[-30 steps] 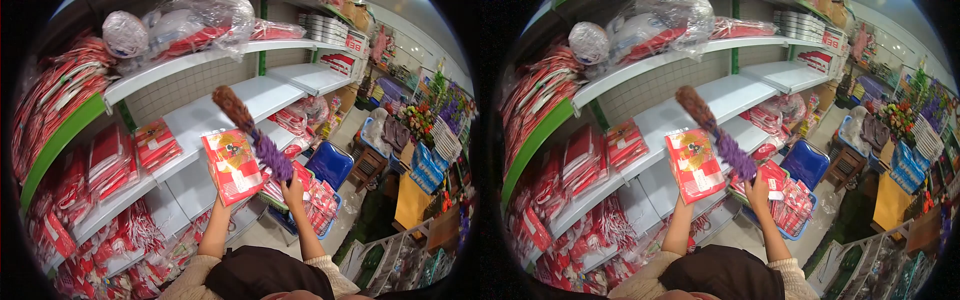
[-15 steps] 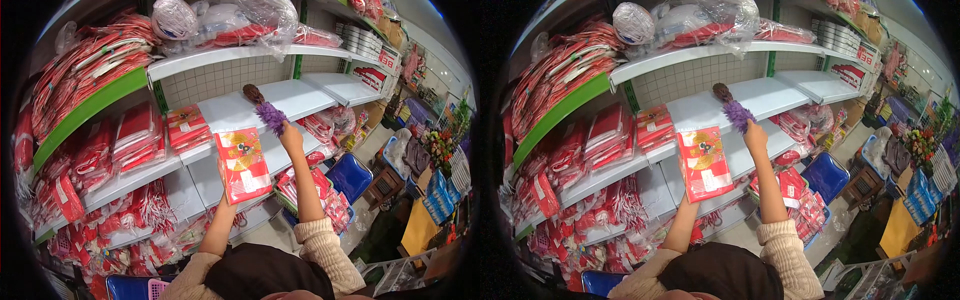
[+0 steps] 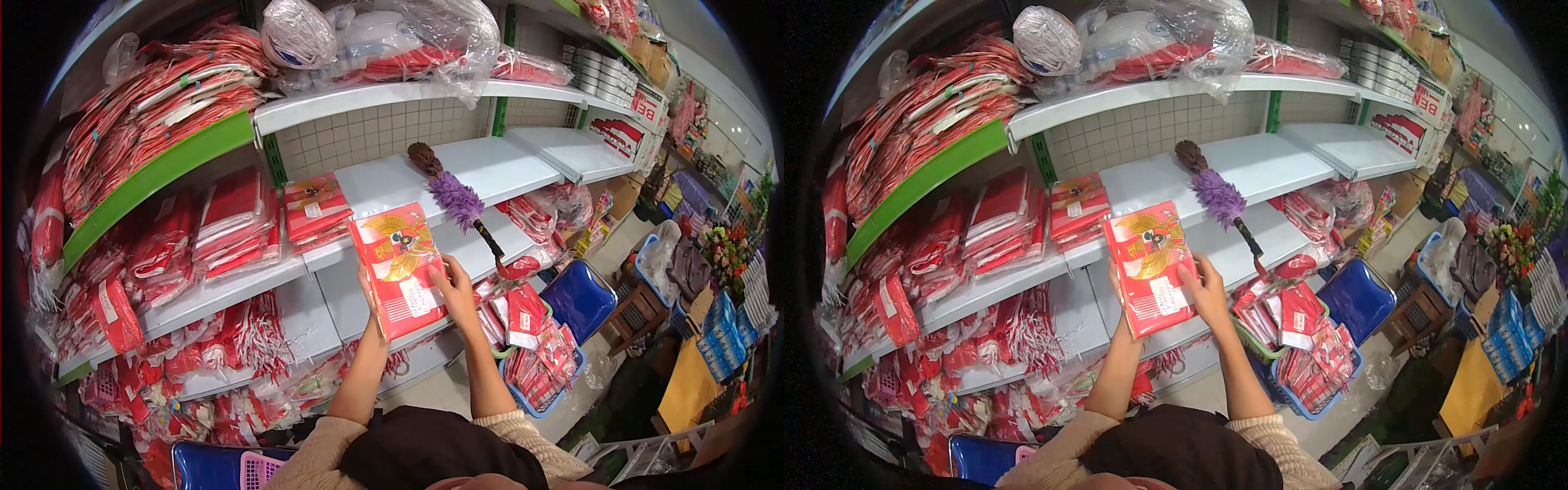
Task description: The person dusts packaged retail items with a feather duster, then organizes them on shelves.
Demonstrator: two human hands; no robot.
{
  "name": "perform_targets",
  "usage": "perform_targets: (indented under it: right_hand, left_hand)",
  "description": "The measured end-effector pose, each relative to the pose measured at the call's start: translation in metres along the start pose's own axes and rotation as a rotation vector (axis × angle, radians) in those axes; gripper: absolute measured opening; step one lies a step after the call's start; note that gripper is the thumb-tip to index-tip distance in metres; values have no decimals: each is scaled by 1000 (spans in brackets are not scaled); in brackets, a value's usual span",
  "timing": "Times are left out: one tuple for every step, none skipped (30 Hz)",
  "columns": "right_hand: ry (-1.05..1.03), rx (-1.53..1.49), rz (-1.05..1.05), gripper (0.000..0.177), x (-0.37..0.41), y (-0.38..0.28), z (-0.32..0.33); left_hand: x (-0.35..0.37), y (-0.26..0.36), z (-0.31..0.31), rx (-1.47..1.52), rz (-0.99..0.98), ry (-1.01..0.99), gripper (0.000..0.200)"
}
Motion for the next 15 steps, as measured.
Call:
perform_targets:
  right_hand:
    - [-6, -19, 32, 32, -2, 8, -4]
    - [-14, -36, 63, 31, -4, 15, -7]
    - [-25, -52, 94, 31, -5, 15, -12]
    - [-18, -57, 110, 28, -9, 13, -16]
    - [-19, -67, 121, 26, -15, 10, -21]
    - [-23, -80, 131, 25, -22, 7, -28]
    - [-27, -93, 140, 23, -30, 4, -35]
    - [-41, -69, 214, 24, -43, 2, -43]
    - [-68, -93, 257, 26, -58, -1, -53]
    - [-76, -68, 286, 27, -75, 2, -64]
    - [-90, -72, 272, 28, -88, -7, -76]
    - [-101, -50, 261, 27, -106, -2, -89]
    - [-107, -81, 225, 28, -123, 0, -104]
    - [-113, -110, 187, 29, -138, 3, -120]
    - [-131, -99, 171, 32, -156, 10, -138]
  left_hand:
    - [1, 5, 1, -19, 3, 5, 67]
    - [2, 10, 2, -42, 4, 12, 67]
    - [4, 17, 2, -71, 6, 10, 67]
    - [6, 25, 3, -107, 5, 8, 67]
    - [8, 35, 4, -139, 0, 9, 67]
    - [11, 48, 5, -187, 4, -6, 66]
    - [13, 63, 6, -274, -46, -24, 65]
    - [15, 79, 8, -362, -94, -41, 65]
    - [17, 95, 8, -453, -139, -56, 64]
    - [20, 115, 1, -413, -147, -73, 64]
    - [19, 133, -6, -373, -156, -92, 65]
    - [13, 145, -7, -468, -230, -34, 67]
    - [5, 158, -8, -563, -304, 23, 68]
    - [-3, 171, -8, -658, -375, 81, 70]
    - [-20, 179, -1, -887, -498, 124, 72]
Point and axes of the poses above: each hand's wrist, its own x-axis away from the middle knuckle, its own z-axis out of the back of the hand, y = z × x, the point moved 2 cm from there along -x, towards the middle knuckle, and after that the axes turned 4 degrees about y, right-handed, at the moved point
